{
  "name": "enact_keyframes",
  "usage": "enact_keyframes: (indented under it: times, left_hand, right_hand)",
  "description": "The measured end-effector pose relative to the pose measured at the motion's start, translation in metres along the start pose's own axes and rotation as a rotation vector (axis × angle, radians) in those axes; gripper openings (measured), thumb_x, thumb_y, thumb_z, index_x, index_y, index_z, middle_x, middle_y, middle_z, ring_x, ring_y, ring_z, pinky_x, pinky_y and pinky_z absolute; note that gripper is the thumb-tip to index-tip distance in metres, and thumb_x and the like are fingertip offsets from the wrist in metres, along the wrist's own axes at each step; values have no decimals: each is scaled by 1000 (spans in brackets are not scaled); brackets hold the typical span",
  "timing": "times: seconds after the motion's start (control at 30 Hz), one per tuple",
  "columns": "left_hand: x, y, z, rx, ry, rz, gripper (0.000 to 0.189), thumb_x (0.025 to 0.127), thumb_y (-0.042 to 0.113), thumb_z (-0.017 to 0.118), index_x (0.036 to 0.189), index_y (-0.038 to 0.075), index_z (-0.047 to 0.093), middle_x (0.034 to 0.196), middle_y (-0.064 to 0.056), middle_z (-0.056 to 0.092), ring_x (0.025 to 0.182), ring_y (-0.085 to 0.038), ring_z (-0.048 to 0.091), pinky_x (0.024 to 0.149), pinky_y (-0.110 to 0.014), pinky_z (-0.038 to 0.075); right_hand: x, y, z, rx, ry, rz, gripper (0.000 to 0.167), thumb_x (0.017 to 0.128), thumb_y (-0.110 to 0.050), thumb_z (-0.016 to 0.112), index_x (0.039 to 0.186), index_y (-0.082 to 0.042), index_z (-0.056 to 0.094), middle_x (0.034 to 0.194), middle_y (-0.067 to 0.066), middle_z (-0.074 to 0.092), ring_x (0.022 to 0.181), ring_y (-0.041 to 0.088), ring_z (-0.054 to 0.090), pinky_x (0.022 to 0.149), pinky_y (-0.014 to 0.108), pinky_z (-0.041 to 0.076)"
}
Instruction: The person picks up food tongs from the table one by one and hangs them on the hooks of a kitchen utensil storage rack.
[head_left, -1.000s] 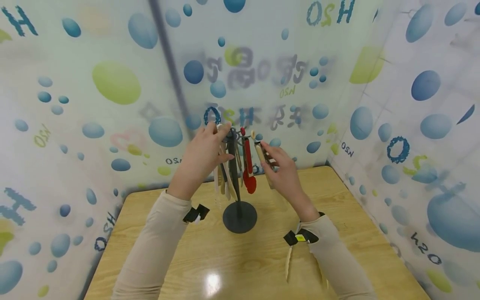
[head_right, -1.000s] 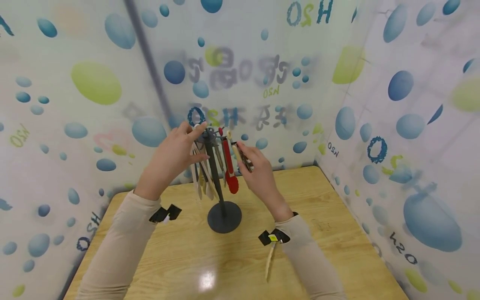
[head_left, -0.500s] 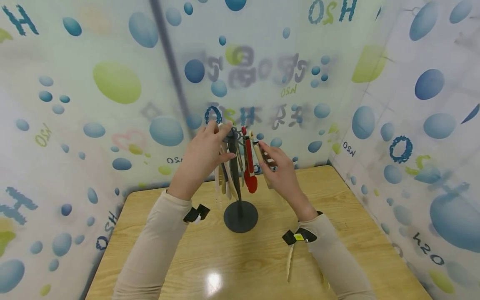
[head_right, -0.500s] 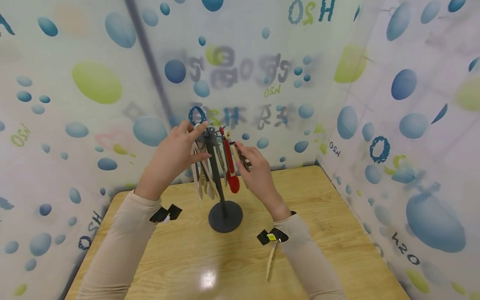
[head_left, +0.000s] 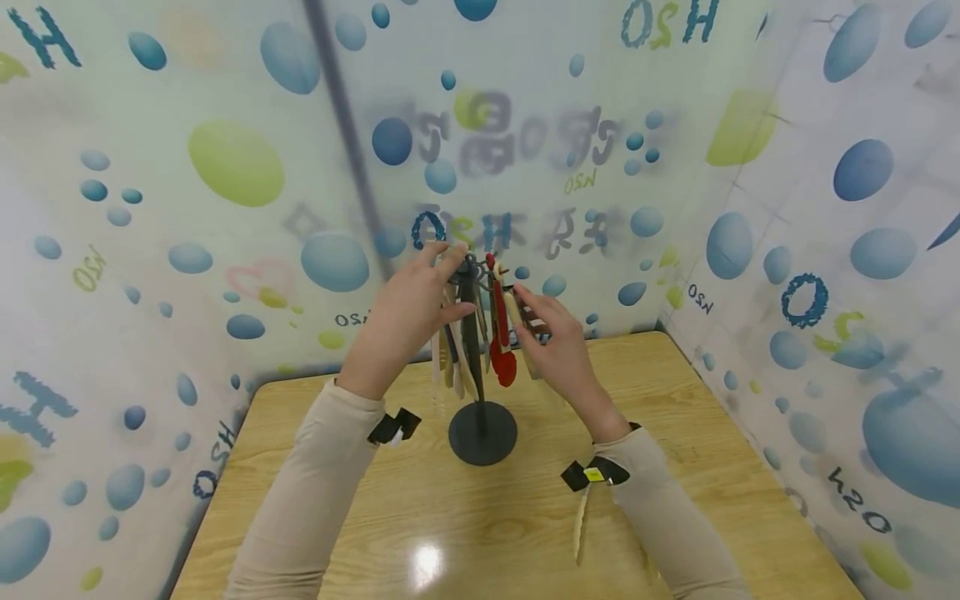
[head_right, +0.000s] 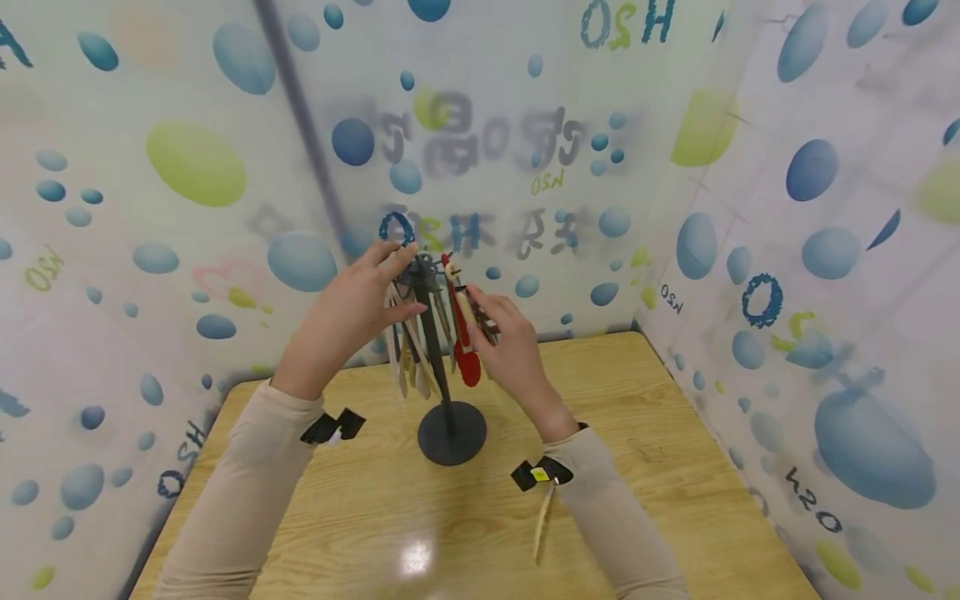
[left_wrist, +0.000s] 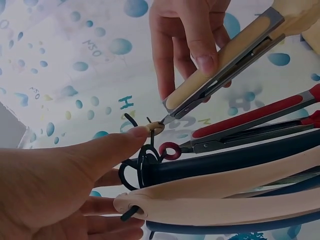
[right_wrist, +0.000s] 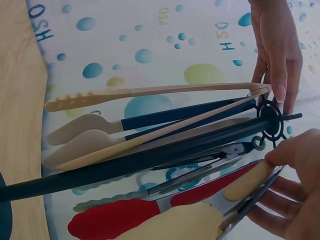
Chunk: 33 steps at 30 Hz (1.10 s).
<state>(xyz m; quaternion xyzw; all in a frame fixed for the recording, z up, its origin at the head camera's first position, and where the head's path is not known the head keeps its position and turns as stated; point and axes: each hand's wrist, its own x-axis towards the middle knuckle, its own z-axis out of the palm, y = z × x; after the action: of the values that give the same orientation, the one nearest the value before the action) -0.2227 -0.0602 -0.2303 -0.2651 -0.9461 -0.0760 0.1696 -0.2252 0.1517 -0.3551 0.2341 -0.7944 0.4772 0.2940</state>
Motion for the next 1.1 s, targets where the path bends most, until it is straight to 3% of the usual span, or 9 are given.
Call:
enact_keyframes:
  times: [0.3, 0.77, 1.1]
  left_hand:
    - [1, -1, 1, -30, -11, 1, 77, 92, 37, 70, 156, 16, 32, 150, -17, 44, 102, -31, 69, 89, -42, 57]
    - [4, -2, 2, -24, -9, 27, 75, 94, 33, 68, 155, 9, 33, 153, -18, 42, 118, -32, 63, 97, -41, 54]
    - [6, -4, 4, -10, -18, 45, 73, 95, 32, 67, 155, 7, 33, 157, -16, 39, 139, -34, 47, 108, -44, 47]
  right_hand:
    - [-1, 5, 5, 9, 8, 2, 56, 94, -6, 67, 147, -17, 51, 126, 13, 63, 98, 27, 66, 78, 42, 59]
    - [-2, 10, 14, 50, 50, -13, 56, 93, -7, 68, 146, -14, 51, 125, 16, 63, 98, 29, 67, 79, 43, 60]
    - [-3, 14, 20, 63, 70, -10, 56, 93, -7, 68, 146, -15, 52, 122, 15, 65, 98, 29, 68, 80, 44, 60]
